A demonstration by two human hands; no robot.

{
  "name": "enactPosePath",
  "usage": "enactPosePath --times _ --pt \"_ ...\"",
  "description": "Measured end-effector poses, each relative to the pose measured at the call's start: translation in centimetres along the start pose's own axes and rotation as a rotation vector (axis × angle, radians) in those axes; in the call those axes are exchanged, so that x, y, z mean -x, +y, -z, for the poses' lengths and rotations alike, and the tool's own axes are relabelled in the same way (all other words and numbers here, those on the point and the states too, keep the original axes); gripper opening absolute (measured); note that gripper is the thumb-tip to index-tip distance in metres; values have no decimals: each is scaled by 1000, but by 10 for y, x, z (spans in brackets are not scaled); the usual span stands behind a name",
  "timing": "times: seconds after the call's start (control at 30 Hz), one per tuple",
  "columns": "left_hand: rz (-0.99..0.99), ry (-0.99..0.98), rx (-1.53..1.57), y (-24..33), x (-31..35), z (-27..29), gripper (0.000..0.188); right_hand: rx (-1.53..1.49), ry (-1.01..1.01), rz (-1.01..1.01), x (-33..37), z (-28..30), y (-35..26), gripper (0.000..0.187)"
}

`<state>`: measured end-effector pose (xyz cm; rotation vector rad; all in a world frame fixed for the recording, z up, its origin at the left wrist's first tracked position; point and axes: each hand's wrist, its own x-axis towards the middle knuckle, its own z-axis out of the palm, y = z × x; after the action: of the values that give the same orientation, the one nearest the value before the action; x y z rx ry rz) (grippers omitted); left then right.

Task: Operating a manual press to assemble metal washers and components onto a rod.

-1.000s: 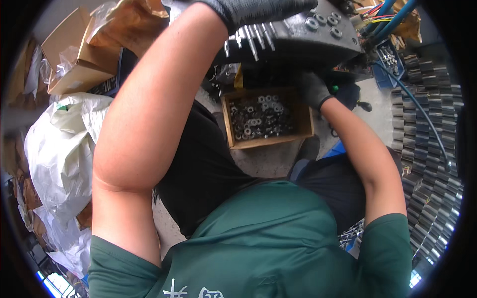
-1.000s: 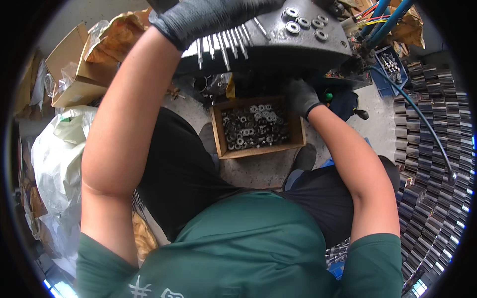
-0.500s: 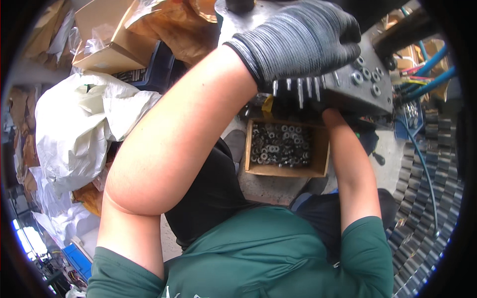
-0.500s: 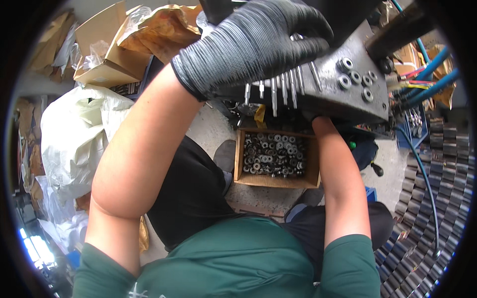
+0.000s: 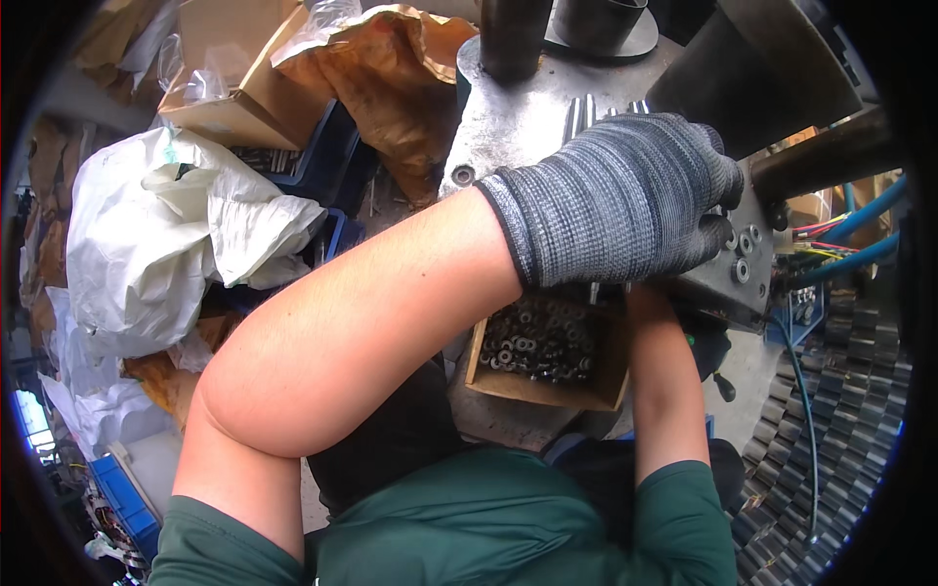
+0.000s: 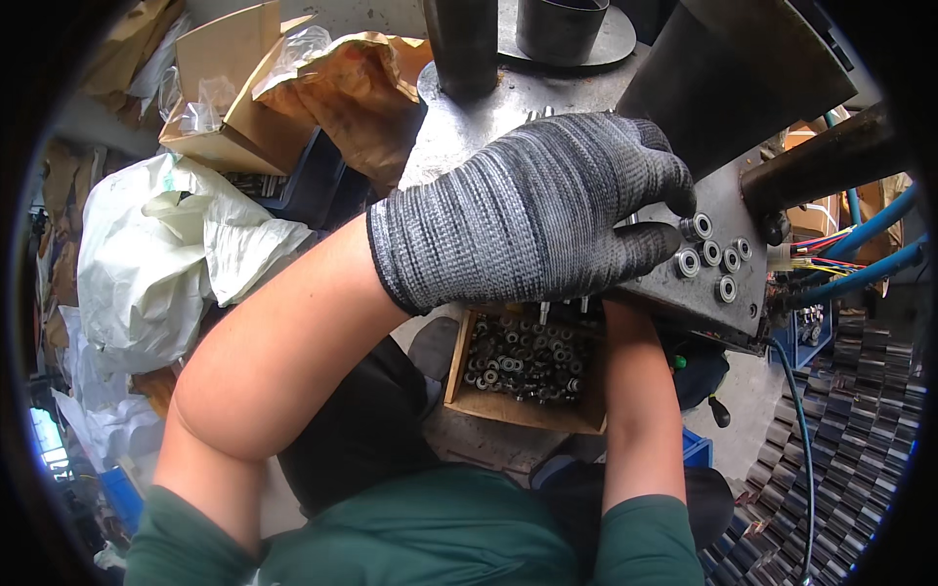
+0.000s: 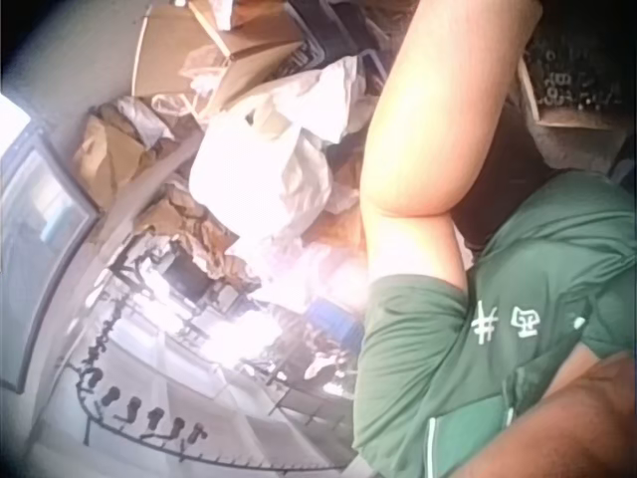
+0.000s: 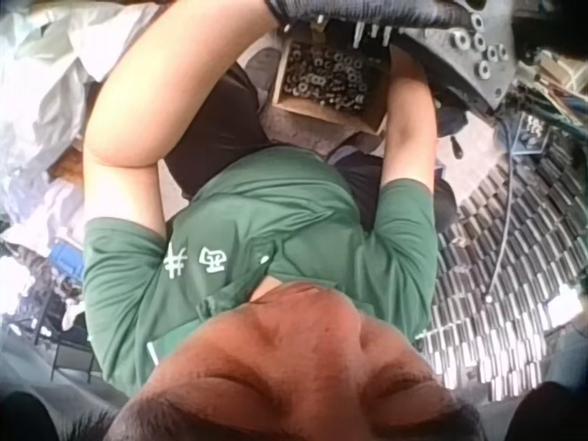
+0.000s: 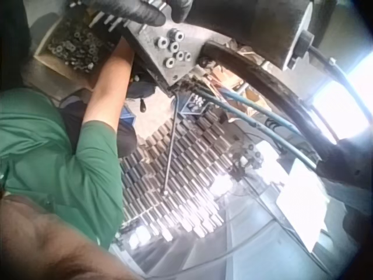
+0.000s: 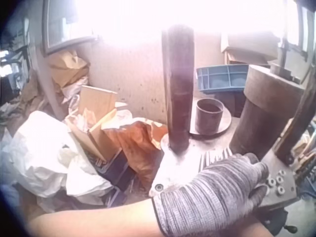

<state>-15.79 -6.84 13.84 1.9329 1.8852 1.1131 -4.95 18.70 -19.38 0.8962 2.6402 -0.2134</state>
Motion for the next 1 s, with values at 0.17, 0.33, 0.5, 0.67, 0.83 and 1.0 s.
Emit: enactPosePath --times 0.17,0.33,0.5,0.67,0.83,1.0 --pt "-9 -6 -36 -1 1 0 31 17 -3 -7 0 -1 0 54" --pt "10 1 -48 -3 1 -1 33 27 -8 -3 3 -2 1 54" --pt "32 -15 -69 -4 2 -2 37 42 -10 -7 3 -3 1 55" --pt "-35 93 -64 -8 2 -7 30 48 -10 -1 2 -6 1 55" --pt "2 46 -126 -10 -5 -13 30 50 -6 1 -1 -6 4 55" --pt "-22 88 -119 -12 -5 -14 30 52 -9 -3 0 -9 5 56"
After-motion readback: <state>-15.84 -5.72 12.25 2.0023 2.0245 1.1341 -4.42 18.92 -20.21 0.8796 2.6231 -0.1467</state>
